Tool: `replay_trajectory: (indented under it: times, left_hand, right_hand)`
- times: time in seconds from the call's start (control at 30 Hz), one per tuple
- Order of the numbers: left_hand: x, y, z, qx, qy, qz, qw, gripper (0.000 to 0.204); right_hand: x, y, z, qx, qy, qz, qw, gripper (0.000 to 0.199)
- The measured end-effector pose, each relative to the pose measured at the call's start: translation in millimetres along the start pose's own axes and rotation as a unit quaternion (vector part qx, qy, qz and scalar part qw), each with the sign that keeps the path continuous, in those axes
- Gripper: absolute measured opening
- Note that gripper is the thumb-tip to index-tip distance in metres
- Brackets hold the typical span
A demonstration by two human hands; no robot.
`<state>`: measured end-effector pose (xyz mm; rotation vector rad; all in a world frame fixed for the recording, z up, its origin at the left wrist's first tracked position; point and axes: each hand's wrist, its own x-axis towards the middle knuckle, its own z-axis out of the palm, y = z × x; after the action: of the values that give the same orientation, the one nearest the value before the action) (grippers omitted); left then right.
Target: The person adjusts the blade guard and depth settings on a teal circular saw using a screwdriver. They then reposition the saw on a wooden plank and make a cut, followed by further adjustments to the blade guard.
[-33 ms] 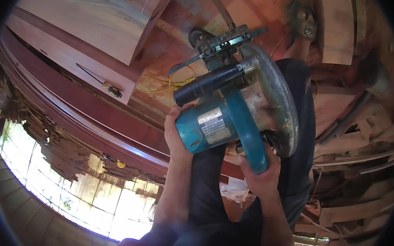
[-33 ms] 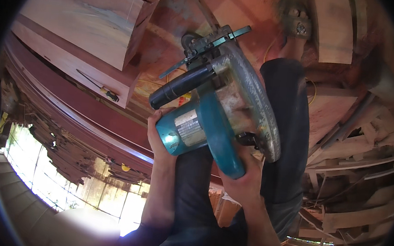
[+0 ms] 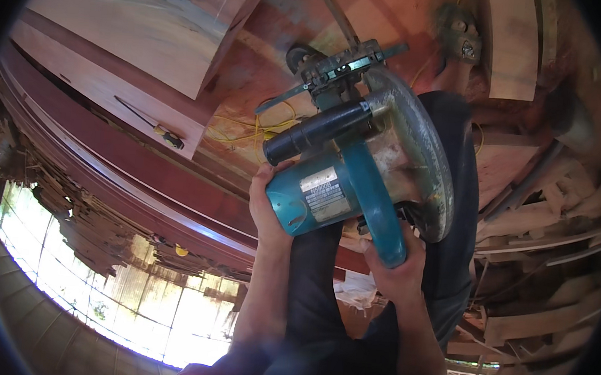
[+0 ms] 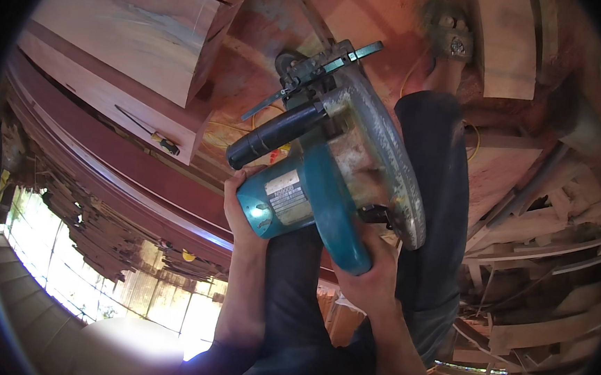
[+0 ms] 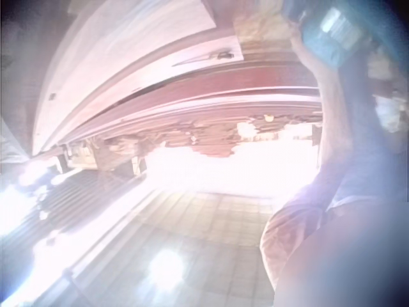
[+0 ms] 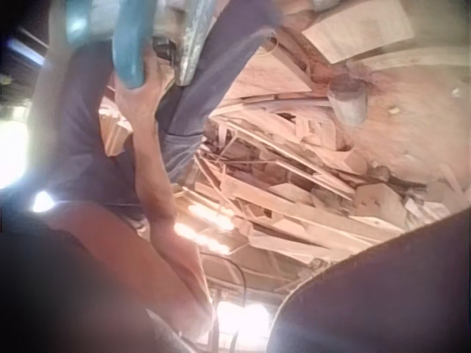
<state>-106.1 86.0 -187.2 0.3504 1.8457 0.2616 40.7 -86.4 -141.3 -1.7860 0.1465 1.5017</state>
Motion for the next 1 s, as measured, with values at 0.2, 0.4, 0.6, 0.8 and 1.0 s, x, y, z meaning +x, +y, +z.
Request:
replay_trajectory:
  times: [0.2,0.4,0.6,0.8,1.0]
  left_hand:
    - [-2,-3,-6,0.004,0.007,0.005,1.0,0.046]
    - [-11,-4,-14,-0.002,-0.028,0.019,0.999,0.042]
    - [-16,42,-40,0.262,-0.115,0.097,0.953,0.048]
    - [-12,130,-20,0.308,-0.285,-0.001,0.908,0.058]
    - [-24,185,47,0.411,-0.549,-0.198,0.701,0.038]
  right_hand:
    - [-14,9,-6,-0.013,-0.023,-0.027,0.999,0.036]
    - [-19,5,-9,-0.023,-0.032,-0.077,0.996,0.038]
    - [-28,-4,-16,-0.05,-0.055,-0.183,0.98,0.041]
    - [-47,-23,-23,-0.05,-0.148,-0.217,0.964,0.055]
    - [-66,-37,-18,-0.051,-0.187,-0.246,0.95,0.074]
